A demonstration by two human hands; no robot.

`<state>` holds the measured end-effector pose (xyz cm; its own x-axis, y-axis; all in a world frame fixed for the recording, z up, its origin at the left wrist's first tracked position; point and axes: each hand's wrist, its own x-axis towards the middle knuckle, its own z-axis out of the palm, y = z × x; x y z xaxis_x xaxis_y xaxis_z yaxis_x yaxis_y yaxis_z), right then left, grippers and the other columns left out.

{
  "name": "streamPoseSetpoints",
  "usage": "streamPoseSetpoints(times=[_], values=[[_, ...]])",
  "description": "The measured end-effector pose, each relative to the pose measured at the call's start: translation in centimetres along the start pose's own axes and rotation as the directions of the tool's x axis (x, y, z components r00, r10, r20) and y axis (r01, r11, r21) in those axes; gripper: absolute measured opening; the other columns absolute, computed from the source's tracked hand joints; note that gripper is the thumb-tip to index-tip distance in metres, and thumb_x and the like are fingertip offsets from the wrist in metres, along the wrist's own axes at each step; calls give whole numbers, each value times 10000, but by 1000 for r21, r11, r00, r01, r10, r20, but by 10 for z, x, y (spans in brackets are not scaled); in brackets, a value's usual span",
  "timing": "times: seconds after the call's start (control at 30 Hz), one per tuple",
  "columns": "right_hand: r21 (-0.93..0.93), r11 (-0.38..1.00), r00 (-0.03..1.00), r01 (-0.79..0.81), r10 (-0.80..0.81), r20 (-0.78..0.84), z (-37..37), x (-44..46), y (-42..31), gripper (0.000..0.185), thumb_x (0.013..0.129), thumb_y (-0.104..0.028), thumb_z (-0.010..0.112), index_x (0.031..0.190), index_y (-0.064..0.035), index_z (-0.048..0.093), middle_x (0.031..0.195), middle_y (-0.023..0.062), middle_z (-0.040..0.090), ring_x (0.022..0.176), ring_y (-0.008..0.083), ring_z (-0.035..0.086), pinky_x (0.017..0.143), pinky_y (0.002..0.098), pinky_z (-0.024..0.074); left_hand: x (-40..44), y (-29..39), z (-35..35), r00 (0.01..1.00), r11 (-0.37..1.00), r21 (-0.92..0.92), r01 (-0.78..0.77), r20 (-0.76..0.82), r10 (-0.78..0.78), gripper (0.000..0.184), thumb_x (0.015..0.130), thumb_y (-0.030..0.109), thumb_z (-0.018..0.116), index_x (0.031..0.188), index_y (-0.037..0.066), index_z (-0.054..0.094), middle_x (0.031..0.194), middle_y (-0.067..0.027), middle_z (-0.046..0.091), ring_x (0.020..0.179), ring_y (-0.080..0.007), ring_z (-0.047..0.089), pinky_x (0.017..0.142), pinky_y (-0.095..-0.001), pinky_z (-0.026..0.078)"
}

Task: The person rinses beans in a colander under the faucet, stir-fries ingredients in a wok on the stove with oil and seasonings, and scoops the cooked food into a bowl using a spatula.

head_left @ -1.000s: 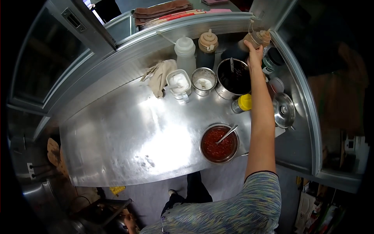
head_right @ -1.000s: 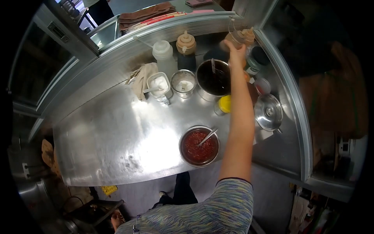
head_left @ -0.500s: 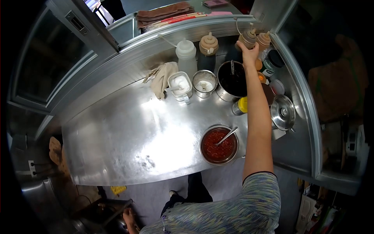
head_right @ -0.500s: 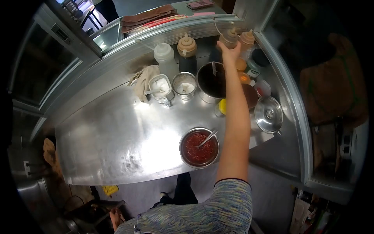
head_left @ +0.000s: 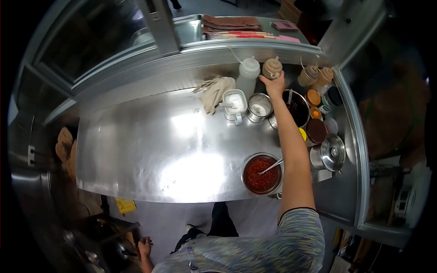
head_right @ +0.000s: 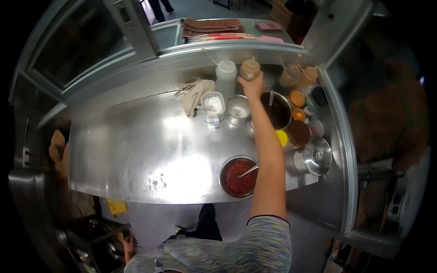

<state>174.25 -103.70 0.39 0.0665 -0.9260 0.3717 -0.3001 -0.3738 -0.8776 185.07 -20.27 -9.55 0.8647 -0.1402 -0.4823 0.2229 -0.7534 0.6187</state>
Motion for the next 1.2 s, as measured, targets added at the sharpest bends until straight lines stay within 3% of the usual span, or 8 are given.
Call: streamPoseSetpoints(times=[0.2, 0.33, 0.4, 0.47, 0.63, 0.83, 1.1, 1.2], values=[[534, 836, 991, 130, -90, -101, -31, 6, -46, 653, 572, -66, 765, 1141, -30, 448, 1077, 79, 530, 952, 186, 524, 854, 316, 407, -25, -27, -24, 998, 993, -105, 44, -44, -49, 186, 854, 112, 486, 852, -55, 569, 701, -102, 574, 620, -152, 549, 537, -283, 473], [-232, 959, 937, 164, -225, -267, -96, -46, -213, 557, 642, -175, 737, 1119, -7, 504, 1121, 147, 526, 1032, 259, 483, 896, 350, 364, -44, -87, -41, 985, 975, -197, 103, -118, -128, 209, 842, 150, 499, 795, -48, 547, 653, -96, 556, 544, -154, 526, 481, -268, 464], [-225, 805, 793, 549, -586, -166, -96, -69, -238, 439, 730, -122, 657, 1133, -30, 509, 1122, 114, 532, 984, 236, 520, 868, 342, 416, -58, -127, -45, 972, 994, -48, 95, -209, -103, 289, 820, 243, 508, 706, -18, 554, 594, -87, 568, 530, -147, 523, 479, -314, 434], [444, 766, 872, 465, -484, -79, -96, -131, -328, 425, 769, -130, 622, 1160, -26, 492, 1122, 111, 530, 988, 229, 523, 842, 328, 454, -80, -154, -50, 933, 970, 0, 244, -271, -235, 333, 776, 322, 497, 688, 14, 584, 611, -123, 590, 528, -236, 557, 521, -369, 432], [701, 633, 716, 328, -651, 253, -47, -277, -453, 436, 782, -139, 608, 1167, 10, 469, 1097, 132, 541, 982, 233, 530, 846, 330, 447, -177, -304, -44, 680, 922, -157, 355, -633, -370, 226, 721, 226, 512, 725, 22, 610, 731, -190, 599, 747, -355, 576, 673, -432, 455], [860, 501, 316, -99, -804, 504, 39, -531, -614, 441, 793, -132, 591, 1163, 59, 449, 1052, 150, 556, 975, 234, 536, 846, 334, 434, -320, -462, -71, 389, 665, -574, 478, -540, -746, 214, 743, 198, 497, 755, 21, 617, 776, -207, 599, 783, -376, 569, 708, -441, 453], [973, 9, 61, 230, -998, -5, 94, -905, -835, 430, 708, -21, 648, 1110, 26, 503, 1126, 98, 512, 1055, 198, 469, 935, 320, 328, -339, -560, -208, 166, 568, -741, 357, -549, -819, 238, 768, 206, 485, 767, 3, 609, 764, -213, 592, 742, -357, 582, 665, -421, 460], [963, -269, -194, -18, -944, -267, 115, -1034, -911, 351, 711, 6, 628, 1050, 9, 535, 1123, 84, 511, 1062, 182, 458, 923, 298, 333, -323, -610, -261, 119, 630, -749, 206, -620, -775, 227, 784, 197, 489, 792, 0, 601, 728, -199, 592, 701, -322, 591, 644, -398, 465]])
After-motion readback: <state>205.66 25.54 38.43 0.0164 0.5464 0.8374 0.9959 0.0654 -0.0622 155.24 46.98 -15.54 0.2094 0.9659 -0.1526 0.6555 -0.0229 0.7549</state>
